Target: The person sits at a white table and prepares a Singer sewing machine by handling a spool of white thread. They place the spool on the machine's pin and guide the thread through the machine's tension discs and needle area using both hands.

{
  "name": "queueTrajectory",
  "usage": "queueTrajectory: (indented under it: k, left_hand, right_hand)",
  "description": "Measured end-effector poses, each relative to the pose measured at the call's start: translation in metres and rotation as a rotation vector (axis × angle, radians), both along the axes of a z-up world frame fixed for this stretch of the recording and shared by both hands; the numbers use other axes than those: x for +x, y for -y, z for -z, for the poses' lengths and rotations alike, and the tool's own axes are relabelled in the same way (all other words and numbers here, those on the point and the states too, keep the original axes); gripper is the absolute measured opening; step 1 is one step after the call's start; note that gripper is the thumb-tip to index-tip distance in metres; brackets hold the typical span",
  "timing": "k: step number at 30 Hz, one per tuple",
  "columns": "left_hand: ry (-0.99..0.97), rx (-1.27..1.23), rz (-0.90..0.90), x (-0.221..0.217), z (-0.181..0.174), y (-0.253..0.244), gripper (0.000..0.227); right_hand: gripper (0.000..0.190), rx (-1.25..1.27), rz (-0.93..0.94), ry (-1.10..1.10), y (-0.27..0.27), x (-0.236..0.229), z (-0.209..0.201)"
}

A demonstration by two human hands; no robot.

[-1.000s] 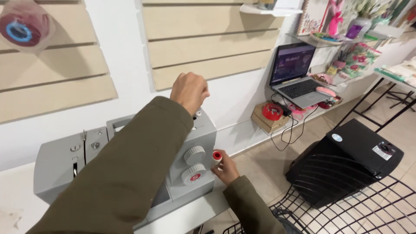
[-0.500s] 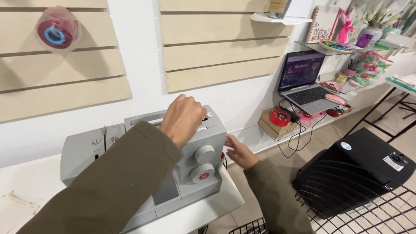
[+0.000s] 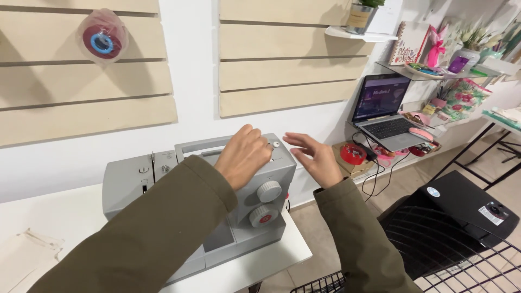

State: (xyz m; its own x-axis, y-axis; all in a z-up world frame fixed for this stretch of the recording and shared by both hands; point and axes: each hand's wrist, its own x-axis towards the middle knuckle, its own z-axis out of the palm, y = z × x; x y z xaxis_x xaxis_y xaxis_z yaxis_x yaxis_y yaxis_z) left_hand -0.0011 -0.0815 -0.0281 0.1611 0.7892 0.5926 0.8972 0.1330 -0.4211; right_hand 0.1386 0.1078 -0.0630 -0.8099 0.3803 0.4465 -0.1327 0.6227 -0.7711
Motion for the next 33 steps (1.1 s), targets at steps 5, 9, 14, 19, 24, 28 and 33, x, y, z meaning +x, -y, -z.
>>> queueTrajectory:
  k: [5, 9, 14, 19, 24, 28, 33]
  left_hand:
    - [0.032, 0.094, 0.039, -0.002, -0.003, -0.001, 0.008]
    - [0.006, 0.035, 0.059, 0.007, -0.002, 0.010, 0.010]
    - [-0.022, -0.089, 0.001, 0.010, -0.001, 0.013, 0.014]
    - [0.000, -0.060, 0.004, 0.003, -0.004, 0.031, 0.013]
    - [0.099, 0.017, -0.023, -0.028, -0.002, 0.057, 0.013]
    - [0.181, 0.083, -0.060, -0.046, -0.009, 0.082, 0.011]
    - [0.231, 0.086, -0.099, -0.059, -0.022, 0.118, 0.007]
  right_hand:
    - [0.034, 0.125, 0.084, 0.005, 0.016, -0.010, -0.012]
    - [0.035, 0.081, -0.033, -0.071, -0.002, -0.022, 0.004]
    - [0.026, 0.105, 0.025, -0.069, -0.009, -0.033, 0.009]
    - [0.020, 0.075, 0.077, -0.055, -0.018, -0.039, 0.015]
    - [0.022, 0.066, 0.091, 0.038, -0.021, -0.035, 0.002]
    - [0.021, 0.169, -0.014, -0.113, 0.033, -0.038, -0.037]
    - [0.032, 0.402, -0.295, -0.065, 0.124, -0.069, -0.070]
